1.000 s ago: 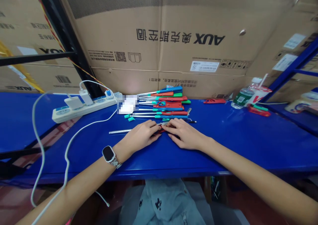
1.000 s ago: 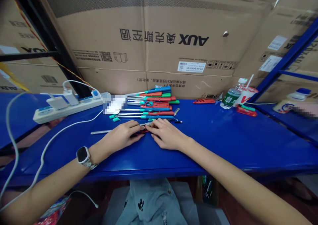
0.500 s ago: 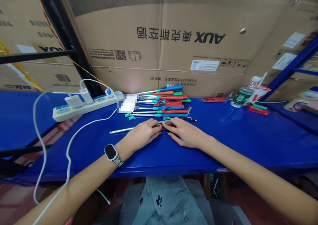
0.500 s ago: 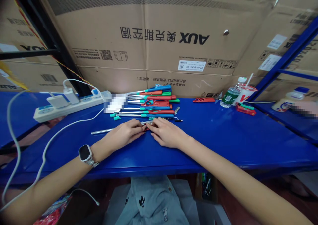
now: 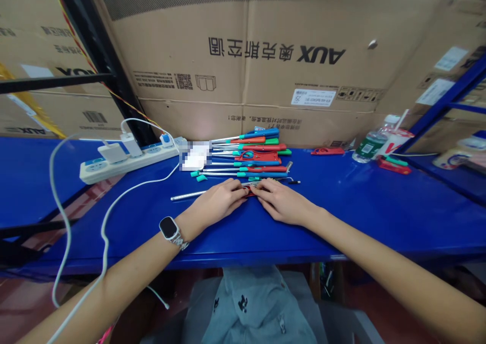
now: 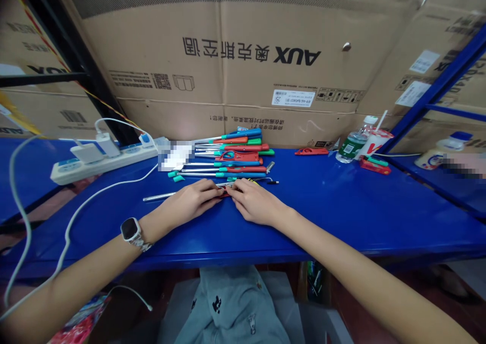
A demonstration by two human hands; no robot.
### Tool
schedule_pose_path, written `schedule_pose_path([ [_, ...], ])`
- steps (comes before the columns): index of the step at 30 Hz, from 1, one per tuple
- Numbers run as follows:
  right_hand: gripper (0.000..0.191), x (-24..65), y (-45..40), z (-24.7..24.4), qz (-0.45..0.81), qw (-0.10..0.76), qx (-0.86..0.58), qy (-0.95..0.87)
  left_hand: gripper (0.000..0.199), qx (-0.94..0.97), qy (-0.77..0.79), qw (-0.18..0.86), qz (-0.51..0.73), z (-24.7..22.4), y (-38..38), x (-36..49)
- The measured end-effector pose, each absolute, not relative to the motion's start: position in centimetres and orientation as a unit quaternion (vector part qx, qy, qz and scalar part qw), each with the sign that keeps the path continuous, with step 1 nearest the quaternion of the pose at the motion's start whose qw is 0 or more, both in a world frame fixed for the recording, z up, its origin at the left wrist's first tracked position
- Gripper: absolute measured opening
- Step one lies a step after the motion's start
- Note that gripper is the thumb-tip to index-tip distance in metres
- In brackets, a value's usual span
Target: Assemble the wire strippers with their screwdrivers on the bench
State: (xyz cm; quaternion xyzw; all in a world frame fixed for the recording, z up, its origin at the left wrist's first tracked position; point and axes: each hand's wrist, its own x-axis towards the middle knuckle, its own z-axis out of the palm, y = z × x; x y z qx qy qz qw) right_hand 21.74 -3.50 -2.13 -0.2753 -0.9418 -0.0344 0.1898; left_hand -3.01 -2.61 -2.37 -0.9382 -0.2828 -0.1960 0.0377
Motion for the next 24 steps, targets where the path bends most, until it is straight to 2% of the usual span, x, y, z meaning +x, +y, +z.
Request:
schedule_pose_path([
  [6, 0.033, 22.1, -3.5, -2.4, 0.002, 0.231, -0.273, -0.934, 0.030, -0.930, -0.259, -0.025, -0.258, -2.7, -1.9, -3.2],
  [12, 0.031, 21.9, -3.8, -2.1, 0.014, 0.228, -0.277, -0.933, 0.032, -0.932, -0.259, -0.064, -0.246, -2.3, -1.7, -3.3],
  [16, 0.028, 21.8, -4.0, -1.9, 0.019, 0.222, -0.286, -0.932, 0.031, -0.943, -0.252, -0.031, -0.217, -1.9, -2.5, -3.0],
  [21, 0.027, 21.8, -3.9, -2.1, 0.026, 0.226, -0.292, -0.929, 0.030, -0.942, -0.263, 0.066, -0.198, -2.1, -3.2, -2.3],
  [24, 0.028, 21.7, -4.0, -2.1, 0.030, 0.238, -0.293, -0.926, 0.032, -0.940, -0.269, 0.080, -0.193, -2.3, -3.2, -1.9],
])
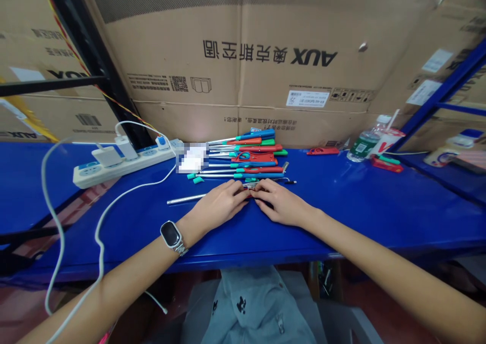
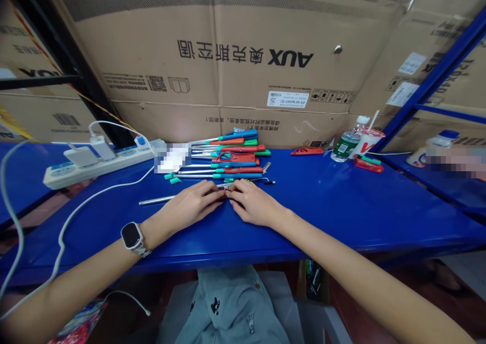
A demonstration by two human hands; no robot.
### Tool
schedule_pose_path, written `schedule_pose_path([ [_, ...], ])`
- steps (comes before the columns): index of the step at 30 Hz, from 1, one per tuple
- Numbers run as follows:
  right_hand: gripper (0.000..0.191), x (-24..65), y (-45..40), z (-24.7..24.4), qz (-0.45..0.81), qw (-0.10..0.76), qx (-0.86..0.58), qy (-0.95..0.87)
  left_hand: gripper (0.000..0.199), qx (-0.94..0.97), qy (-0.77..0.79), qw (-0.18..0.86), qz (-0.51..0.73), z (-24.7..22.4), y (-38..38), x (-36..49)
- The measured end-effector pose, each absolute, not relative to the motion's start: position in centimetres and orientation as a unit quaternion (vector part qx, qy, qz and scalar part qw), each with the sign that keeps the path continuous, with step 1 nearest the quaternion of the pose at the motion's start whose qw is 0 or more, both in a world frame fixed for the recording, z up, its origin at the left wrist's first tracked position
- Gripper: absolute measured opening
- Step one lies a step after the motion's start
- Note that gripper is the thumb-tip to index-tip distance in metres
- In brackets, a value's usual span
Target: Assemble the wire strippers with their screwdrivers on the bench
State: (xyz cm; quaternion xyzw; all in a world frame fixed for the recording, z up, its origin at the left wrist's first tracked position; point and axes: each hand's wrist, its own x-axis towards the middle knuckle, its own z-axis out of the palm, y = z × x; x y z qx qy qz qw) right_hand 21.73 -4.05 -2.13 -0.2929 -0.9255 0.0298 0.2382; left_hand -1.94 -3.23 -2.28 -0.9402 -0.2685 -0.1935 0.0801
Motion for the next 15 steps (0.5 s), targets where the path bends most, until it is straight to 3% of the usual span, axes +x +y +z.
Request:
schedule_pose_path([
  [8, 0.026, 22.1, -3.2, -0.9, 0.043, 0.286, -0.340, -0.895, 0.036, -0.935, -0.259, -0.002, -0.243, -2.3, -3.1, -2.1],
  [15, 0.006, 21.9, -0.8, 0.8, 0.024, 0.157, -0.360, -0.919, 0.033, -0.936, -0.251, -0.008, -0.247, -2.2, -2.9, -2.2],
])
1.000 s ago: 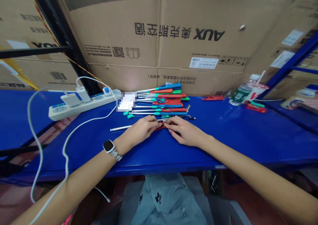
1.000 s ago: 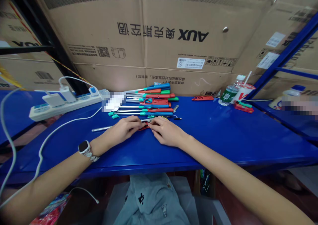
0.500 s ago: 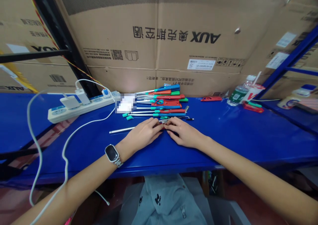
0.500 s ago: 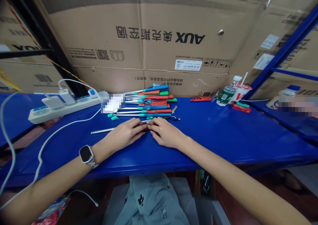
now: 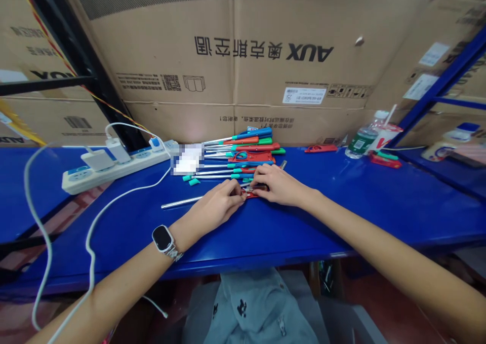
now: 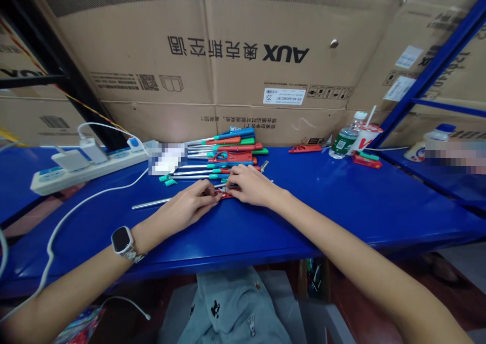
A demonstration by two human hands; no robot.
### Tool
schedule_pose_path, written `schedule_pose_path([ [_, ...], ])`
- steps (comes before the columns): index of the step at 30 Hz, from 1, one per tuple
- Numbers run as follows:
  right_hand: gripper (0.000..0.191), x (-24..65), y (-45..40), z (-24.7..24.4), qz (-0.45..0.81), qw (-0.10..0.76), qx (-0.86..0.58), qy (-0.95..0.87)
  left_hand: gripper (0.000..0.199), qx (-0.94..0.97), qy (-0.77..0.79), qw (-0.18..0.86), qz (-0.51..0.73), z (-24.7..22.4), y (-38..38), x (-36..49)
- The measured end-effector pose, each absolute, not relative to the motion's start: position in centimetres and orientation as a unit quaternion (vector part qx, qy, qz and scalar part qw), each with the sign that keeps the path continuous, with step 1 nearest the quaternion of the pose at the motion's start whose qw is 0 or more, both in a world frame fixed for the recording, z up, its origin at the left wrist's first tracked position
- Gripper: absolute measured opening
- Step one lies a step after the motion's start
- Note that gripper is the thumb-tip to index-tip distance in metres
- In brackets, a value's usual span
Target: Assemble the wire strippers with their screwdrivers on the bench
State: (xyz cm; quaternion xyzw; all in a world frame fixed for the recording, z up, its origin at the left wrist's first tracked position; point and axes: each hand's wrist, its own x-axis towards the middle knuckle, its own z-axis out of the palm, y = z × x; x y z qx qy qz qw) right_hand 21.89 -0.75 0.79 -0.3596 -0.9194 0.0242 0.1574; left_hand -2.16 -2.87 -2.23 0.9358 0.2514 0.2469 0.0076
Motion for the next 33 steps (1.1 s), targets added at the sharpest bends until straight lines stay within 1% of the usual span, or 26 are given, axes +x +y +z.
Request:
schedule_pose_path([
  [5, 0.004, 22.0, -1.1, 0.5, -0.026, 0.177, -0.332, -0.926, 0.032, 0.934, 0.259, -0.017, 0.245, -2.1, -2.8, -2.2],
  [9, 0.012, 22.1, -1.6, -0.5, -0.091, 0.196, -0.313, -0.925, 0.032, 0.935, 0.260, -0.024, 0.239, -2.0, -2.8, -2.2],
  [12, 0.017, 22.1, -1.9, -1.0, -0.114, 0.192, -0.308, -0.925, 0.030, 0.935, 0.259, -0.022, 0.240, -2.0, -2.9, -2.3],
  [17, 0.021, 22.7, -2.6, -0.8, -0.083, 0.168, -0.297, -0.936, 0.029, 0.943, 0.245, -0.034, 0.224, -2.0, -2.9, -2.3],
  [24, 0.029, 23.3, -4.0, -0.2, -0.036, 0.156, -0.322, -0.933, 0.031, 0.945, 0.242, -0.106, 0.194, -2.1, -3.1, -2.2],
  [27, 0.033, 23.1, -4.3, -0.3, -0.040, 0.153, -0.322, -0.933, 0.028, 0.948, 0.227, -0.151, 0.164, -2.0, -3.3, -2.0],
  [30, 0.034, 23.0, -4.4, -0.4, -0.055, 0.147, -0.324, -0.933, 0.032, 0.945, 0.224, -0.193, 0.141, -1.9, -3.5, -1.9],
  [33, 0.032, 22.8, -4.5, -0.3, -0.062, 0.140, -0.330, -0.932, 0.029, 0.939, 0.241, -0.202, 0.140, -1.9, -3.5, -1.9],
])
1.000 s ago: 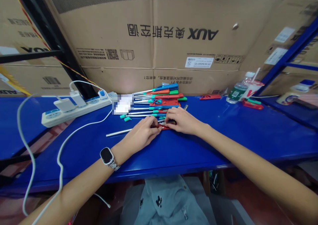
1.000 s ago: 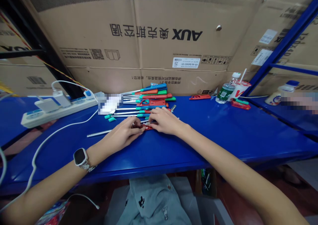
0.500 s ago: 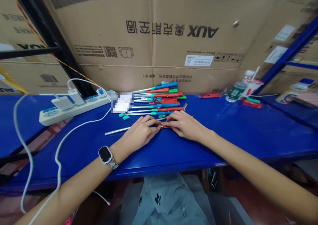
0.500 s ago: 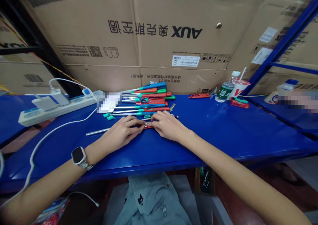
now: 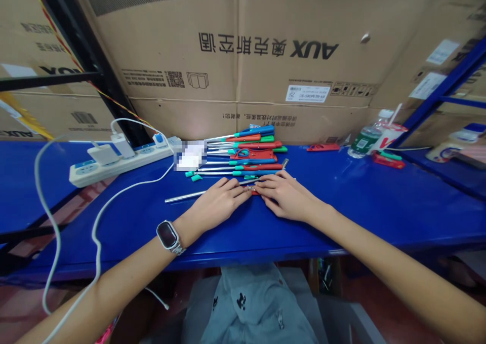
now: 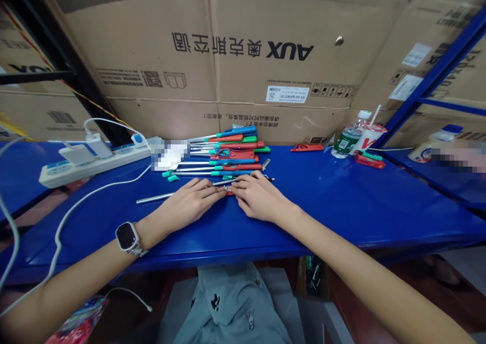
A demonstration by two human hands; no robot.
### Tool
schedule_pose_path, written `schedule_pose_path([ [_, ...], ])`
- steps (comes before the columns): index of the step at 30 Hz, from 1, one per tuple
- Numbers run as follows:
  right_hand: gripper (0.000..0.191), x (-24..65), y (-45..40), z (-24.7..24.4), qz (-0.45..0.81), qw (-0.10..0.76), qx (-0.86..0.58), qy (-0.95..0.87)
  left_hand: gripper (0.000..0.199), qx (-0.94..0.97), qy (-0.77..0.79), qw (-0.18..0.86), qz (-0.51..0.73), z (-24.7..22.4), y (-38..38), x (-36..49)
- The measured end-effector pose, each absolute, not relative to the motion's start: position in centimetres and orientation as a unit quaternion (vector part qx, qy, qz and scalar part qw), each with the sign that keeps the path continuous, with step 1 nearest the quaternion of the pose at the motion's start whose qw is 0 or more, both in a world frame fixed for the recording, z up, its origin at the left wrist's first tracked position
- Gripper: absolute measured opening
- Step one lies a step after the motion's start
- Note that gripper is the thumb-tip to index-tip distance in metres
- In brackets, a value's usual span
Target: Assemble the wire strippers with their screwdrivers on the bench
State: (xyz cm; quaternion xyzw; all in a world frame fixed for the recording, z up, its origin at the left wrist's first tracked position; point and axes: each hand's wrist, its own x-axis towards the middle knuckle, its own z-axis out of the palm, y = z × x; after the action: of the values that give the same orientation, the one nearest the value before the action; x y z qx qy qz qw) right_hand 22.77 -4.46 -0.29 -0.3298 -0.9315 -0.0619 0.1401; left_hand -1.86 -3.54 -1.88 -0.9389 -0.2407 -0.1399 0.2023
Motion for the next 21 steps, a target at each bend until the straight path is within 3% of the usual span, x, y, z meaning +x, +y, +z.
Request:
schedule_pose_path([
  [7, 0.035, 22.8, -5.1, -0.7, -0.080, 0.121, -0.341, -0.929, 0.026, -0.938, -0.260, 0.119, -0.196, -1.5, -3.2, -2.0],
  [12, 0.036, 23.2, -5.1, -1.0, -0.084, 0.116, -0.336, -0.931, 0.044, -0.918, -0.309, 0.018, -0.247, -0.7, -2.1, -3.9],
  [17, 0.035, 23.8, -4.7, -1.2, -0.088, 0.138, -0.330, -0.930, 0.023, -0.903, -0.339, -0.085, -0.250, -0.4, -0.8, -6.7],
  [21, 0.032, 23.8, -4.7, -1.1, -0.095, 0.165, -0.341, -0.920, 0.023, -0.902, -0.352, -0.126, -0.217, -0.6, -0.5, -6.9],
])
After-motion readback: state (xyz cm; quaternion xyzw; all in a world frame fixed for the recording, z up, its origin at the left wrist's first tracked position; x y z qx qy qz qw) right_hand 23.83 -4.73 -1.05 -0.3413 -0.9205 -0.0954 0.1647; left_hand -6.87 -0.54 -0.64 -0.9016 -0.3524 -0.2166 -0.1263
